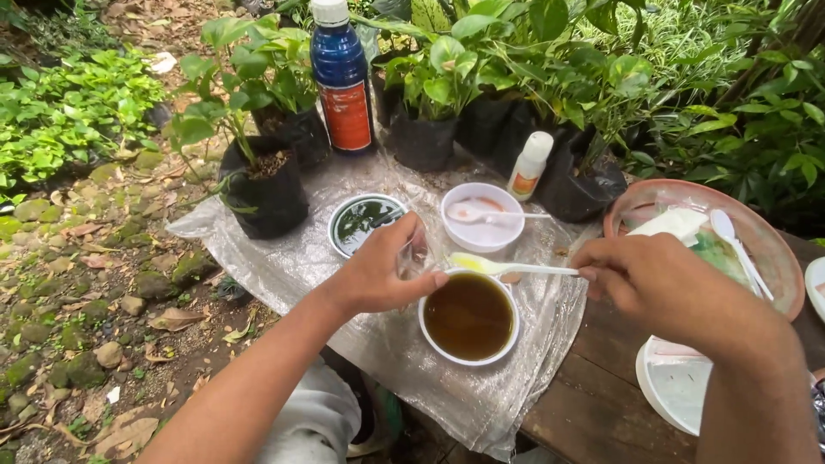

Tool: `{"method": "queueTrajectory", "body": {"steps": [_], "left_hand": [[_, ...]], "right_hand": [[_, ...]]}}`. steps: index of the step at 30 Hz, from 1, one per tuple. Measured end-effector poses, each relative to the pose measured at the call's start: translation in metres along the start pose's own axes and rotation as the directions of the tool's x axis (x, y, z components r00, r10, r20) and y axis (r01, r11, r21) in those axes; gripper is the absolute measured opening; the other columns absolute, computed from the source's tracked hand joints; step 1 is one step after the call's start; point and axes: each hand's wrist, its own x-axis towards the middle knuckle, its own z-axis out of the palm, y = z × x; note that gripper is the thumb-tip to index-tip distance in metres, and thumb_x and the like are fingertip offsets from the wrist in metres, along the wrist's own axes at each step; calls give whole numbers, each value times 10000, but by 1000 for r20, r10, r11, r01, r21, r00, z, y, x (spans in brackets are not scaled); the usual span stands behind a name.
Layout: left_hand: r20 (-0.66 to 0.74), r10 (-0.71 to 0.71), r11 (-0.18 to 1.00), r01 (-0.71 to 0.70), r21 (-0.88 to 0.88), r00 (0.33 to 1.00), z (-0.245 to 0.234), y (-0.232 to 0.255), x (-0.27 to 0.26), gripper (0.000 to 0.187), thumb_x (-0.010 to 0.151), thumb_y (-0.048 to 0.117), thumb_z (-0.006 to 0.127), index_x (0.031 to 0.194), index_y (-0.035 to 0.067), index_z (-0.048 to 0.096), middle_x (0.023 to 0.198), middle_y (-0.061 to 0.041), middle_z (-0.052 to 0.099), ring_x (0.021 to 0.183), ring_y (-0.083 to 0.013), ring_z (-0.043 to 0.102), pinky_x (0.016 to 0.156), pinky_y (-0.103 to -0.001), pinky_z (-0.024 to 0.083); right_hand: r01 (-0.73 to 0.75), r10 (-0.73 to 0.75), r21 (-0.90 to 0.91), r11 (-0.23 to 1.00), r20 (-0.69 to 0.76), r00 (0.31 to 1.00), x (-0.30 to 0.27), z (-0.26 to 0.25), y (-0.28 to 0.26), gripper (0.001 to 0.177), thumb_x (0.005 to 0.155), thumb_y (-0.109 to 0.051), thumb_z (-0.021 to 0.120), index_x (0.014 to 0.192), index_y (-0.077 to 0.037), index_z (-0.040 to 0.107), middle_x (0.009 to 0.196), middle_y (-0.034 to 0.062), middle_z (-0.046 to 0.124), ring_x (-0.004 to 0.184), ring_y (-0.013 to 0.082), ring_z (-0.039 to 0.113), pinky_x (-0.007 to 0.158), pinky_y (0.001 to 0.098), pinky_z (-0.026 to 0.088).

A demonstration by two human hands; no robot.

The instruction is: The person uses a small plastic cup and a spoon to transfer a yellow liquid from the cup into a bowl of dark brown liquid, repeating the process.

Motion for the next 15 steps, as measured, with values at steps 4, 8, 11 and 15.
{"method": "queueTrajectory", "body": {"steps": [4,8,11,15], "left_hand": [[62,-99,994,96,54,993,-1,1,-6,509,809,548,713,942,135,446,821,13,450,702,-118,366,590,-279,322],[114,-127,992,125,28,985,2,0,-10,516,764,535,761,945,136,489,844,-7,549,756,-135,491,661,-282,425],[128,-125,992,126,5,984,7,-2,-12,517,738,523,794,949,138,520,852,-4,588,766,-134,529,686,-277,452],[126,-135,990,138,-11,983,11,-3,-12,540,692,504,841,995,150,568,926,9,634,833,-128,573,747,-274,464]], "right_hand": [[-26,26,-44,999,0,1000,1,4,2,250,963,-241,511,874,-250,745,820,-120,829,771,114,731,754,281,509],[60,-58,-28,998,62,996,19,23,1,204,921,-212,547,883,-182,746,869,-31,802,824,162,708,777,328,509],[115,-111,-35,993,89,990,34,38,0,229,913,-173,518,895,-183,746,862,-7,768,847,182,686,790,350,500],[24,-14,-69,997,146,989,38,43,-11,318,912,-106,471,985,-217,759,995,30,768,937,226,698,697,417,505]]}}
